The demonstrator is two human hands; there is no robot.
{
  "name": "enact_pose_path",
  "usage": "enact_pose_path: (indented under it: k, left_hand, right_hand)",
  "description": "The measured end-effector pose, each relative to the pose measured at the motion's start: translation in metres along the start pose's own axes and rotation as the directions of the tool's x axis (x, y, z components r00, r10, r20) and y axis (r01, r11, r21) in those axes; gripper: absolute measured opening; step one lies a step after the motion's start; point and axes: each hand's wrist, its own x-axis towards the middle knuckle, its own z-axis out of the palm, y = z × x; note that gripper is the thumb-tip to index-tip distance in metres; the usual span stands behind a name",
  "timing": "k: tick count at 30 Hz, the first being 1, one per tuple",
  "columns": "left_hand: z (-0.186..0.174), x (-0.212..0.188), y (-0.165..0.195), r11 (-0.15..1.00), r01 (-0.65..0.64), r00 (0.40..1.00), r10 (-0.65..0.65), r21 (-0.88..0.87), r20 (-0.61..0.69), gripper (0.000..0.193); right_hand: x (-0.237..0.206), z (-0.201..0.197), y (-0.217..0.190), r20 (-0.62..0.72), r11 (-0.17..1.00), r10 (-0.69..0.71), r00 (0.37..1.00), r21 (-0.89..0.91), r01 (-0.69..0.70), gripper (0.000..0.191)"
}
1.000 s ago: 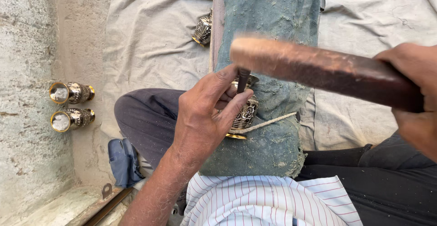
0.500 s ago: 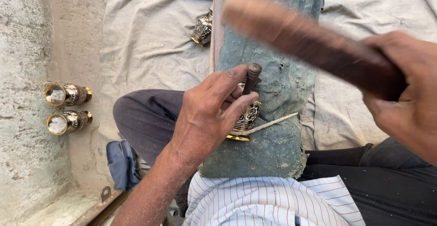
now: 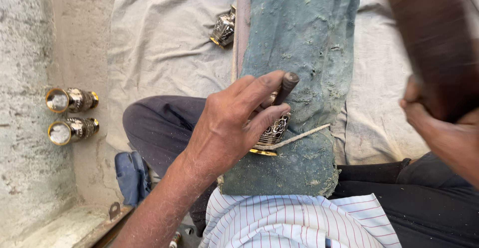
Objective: The person sits cross-legged on the ground with a small brass pot strapped to a padded cushion on their lap. They hold a chisel against the pot's surface and repeatedly strike it with a wooden mallet to carve decorative patterns, repositioning the chisel around the pot as they work.
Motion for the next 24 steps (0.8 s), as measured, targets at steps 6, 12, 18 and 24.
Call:
enact_pose_path:
  k: [6, 12, 18, 24]
  left_hand:
    - [0.002, 0.0, -0.002, 1.0, 0.004, 1.0, -0.004, -0.017, 0.0, 0.046]
    - [0.001, 0.001, -0.002, 0.999, -0.042, 0.999, 0.043, 0.024, -0.014, 0.046]
    - [-0.001, 0.002, -0.004, 0.997, -0.077, 0.997, 0.077, -0.028, -0.004, 0.045]
    - [-0.001, 0.005, -0.008, 0.999, -0.046, 0.998, 0.047, -0.023, 0.05, 0.044]
  right_hand:
    - [-0.037, 0.042, 0.092, 0.141, 0.982, 0.161, 0.977, -0.126, -0.143, 0.022]
    - [-0.032, 0.075, 0.161, 0.81, -0.013, 0.09, 0.579, -0.58, 0.814, 0.034]
    - [-0.04, 0.041, 0.104, 0.122, 0.979, 0.114, 0.986, -0.184, -0.091, 0.03]
    - [-0.023, 0.005, 0.028, 0.028, 0.987, 0.062, 0.998, -0.153, -0.057, 0.031]
